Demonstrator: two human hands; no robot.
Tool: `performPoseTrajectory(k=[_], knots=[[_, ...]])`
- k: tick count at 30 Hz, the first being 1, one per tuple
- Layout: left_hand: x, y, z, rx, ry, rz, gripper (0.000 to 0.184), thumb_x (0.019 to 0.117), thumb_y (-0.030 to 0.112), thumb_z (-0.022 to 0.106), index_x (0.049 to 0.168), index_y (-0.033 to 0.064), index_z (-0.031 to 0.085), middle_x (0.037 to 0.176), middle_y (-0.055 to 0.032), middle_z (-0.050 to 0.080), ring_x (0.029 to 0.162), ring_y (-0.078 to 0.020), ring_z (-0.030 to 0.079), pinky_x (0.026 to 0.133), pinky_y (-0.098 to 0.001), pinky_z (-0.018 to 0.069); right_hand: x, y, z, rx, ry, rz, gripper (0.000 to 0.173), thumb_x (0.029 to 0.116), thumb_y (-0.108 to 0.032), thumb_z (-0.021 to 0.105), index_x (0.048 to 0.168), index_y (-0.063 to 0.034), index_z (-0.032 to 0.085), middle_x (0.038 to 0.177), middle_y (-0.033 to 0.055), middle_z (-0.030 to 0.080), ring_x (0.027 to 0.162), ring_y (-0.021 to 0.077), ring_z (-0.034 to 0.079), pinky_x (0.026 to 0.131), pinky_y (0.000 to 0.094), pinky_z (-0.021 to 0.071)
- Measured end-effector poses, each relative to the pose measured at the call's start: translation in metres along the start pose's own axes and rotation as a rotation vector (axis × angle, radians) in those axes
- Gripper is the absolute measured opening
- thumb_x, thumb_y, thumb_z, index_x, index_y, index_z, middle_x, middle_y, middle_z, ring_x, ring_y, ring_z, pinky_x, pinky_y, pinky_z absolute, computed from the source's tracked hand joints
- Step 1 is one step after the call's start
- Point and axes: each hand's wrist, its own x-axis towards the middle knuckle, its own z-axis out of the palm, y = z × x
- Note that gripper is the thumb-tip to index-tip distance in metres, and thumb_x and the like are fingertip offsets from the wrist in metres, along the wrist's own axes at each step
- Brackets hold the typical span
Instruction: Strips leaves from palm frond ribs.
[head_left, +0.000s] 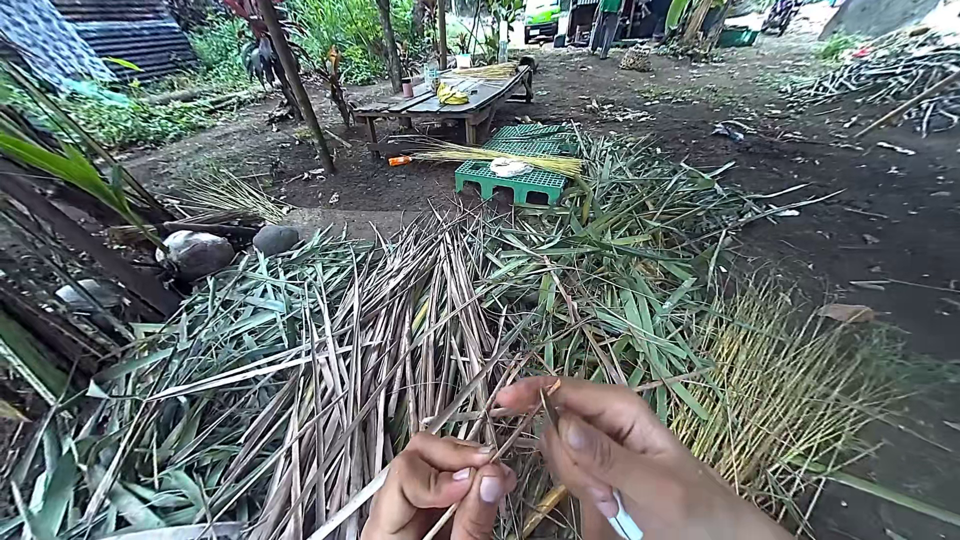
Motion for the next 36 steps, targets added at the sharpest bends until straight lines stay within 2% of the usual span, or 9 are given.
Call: performPoseTrajectory(k=[5, 10, 14, 17, 21, 23, 28, 31, 36], knots=[[0.000, 0.001, -0.008, 0.158, -0.033, 0.105, 0.010, 0.0982, 0.013, 0.069, 0.105, 0.0199, 0.071, 0.106, 0.0113, 0.071, 0.093, -0.0012, 0.070, 0.078, -0.0170, 0.0599, 0.003, -0.006, -0.033, 0.009, 0.288, -0.055, 0.034, 0.1080, -0.025, 0.047, 0.131, -0.0069, 0.063, 0.060, -0.0163, 0.045, 0.050, -0.0071, 0.043, 0.049, 0.0105, 0.0392], [-0.001, -0.006, -0.014, 0.338, -0.140, 0.227, 0.004, 0.0988, 0.009, 0.068, 0.099, 0.0133, 0.066, 0.110, 0.0070, 0.069, 0.102, -0.0043, 0.069, 0.087, -0.0212, 0.0596, -0.003, -0.011, -0.013, 0.061, -0.098, 0.133, 0.044, 0.1078, -0.028, 0.048, 0.144, -0.0033, 0.052, 0.065, -0.0158, 0.045, 0.053, -0.0095, 0.040, 0.050, 0.0084, 0.0346], [-0.002, -0.006, -0.015, 0.341, -0.196, 0.296, 0.005, 0.1005, 0.009, 0.065, 0.096, 0.0085, 0.063, 0.112, 0.0037, 0.069, 0.108, -0.0049, 0.067, 0.093, -0.0210, 0.0570, -0.004, -0.008, -0.001, 0.129, -0.153, 0.152, 0.037, 0.1091, -0.023, 0.045, 0.139, -0.0030, 0.057, 0.068, -0.0140, 0.047, 0.054, -0.0091, 0.040, 0.049, 0.0084, 0.0339], [-0.003, -0.007, -0.017, 0.352, -0.212, 0.343, 0.009, 0.1009, 0.008, 0.063, 0.092, 0.0071, 0.060, 0.110, 0.0010, 0.069, 0.107, -0.0068, 0.068, 0.092, -0.0218, 0.0574, -0.003, -0.006, -0.009, 0.108, -0.063, 0.104, 0.039, 0.1087, -0.026, 0.047, 0.138, -0.0038, 0.059, 0.063, -0.0163, 0.045, 0.053, -0.0095, 0.040, 0.049, 0.0087, 0.0343], [-0.004, -0.001, -0.021, 0.392, -0.220, 0.334, 0.010, 0.1016, 0.009, 0.062, 0.093, 0.0069, 0.058, 0.108, -0.0006, 0.069, 0.103, -0.0063, 0.069, 0.088, -0.0201, 0.0569, 0.003, -0.010, -0.042, 0.138, 0.284, 0.038, 0.034, 0.1076, -0.022, 0.046, 0.131, -0.0056, 0.064, 0.057, -0.0157, 0.045, 0.047, -0.0063, 0.043, 0.047, 0.0108, 0.0392], [-0.001, -0.006, -0.021, 0.397, -0.207, 0.356, 0.011, 0.1015, 0.009, 0.062, 0.092, 0.0078, 0.058, 0.108, 0.0006, 0.069, 0.104, -0.0059, 0.068, 0.089, -0.0200, 0.0572, 0.002, -0.011, -0.041, 0.108, 0.237, 0.025, 0.036, 0.1077, -0.024, 0.048, 0.134, -0.0037, 0.061, 0.059, -0.0164, 0.046, 0.049, -0.0067, 0.044, 0.049, 0.0107, 0.0393], [0.001, -0.007, -0.024, 0.425, -0.139, 0.345, 0.006, 0.1009, 0.013, 0.065, 0.097, 0.0119, 0.061, 0.110, 0.0064, 0.069, 0.105, -0.0033, 0.068, 0.090, -0.0191, 0.0572, -0.003, -0.010, -0.013, -0.393, 0.076, -0.113, 0.048, 0.1093, -0.030, 0.044, 0.145, 0.0016, 0.051, 0.066, -0.0110, 0.045, 0.056, -0.0095, 0.038, 0.052, 0.0079, 0.0339], [0.000, -0.006, -0.023, 0.467, -0.120, 0.319, 0.009, 0.1010, 0.016, 0.065, 0.095, 0.0150, 0.058, 0.108, 0.0083, 0.066, 0.105, -0.0018, 0.067, 0.090, -0.0188, 0.0568, -0.007, -0.010, -0.003, -0.730, 0.051, -0.206, 0.049, 0.1104, -0.029, 0.042, 0.147, 0.0026, 0.050, 0.065, 0.0019, 0.047, 0.052, 0.0000, 0.039, 0.051, 0.0131, 0.0359], [0.000, -0.006, -0.024, 0.440, -0.141, 0.267, 0.008, 0.1006, 0.015, 0.066, 0.097, 0.0145, 0.059, 0.107, 0.0066, 0.066, 0.104, -0.0034, 0.067, 0.091, -0.0204, 0.0574, -0.013, -0.014, 0.007, -0.892, 0.027, -0.316, 0.044, 0.1102, -0.027, 0.042, 0.144, 0.0002, 0.053, 0.067, 0.0075, 0.054, 0.056, 0.0090, 0.045, 0.055, 0.0189, 0.0380]])
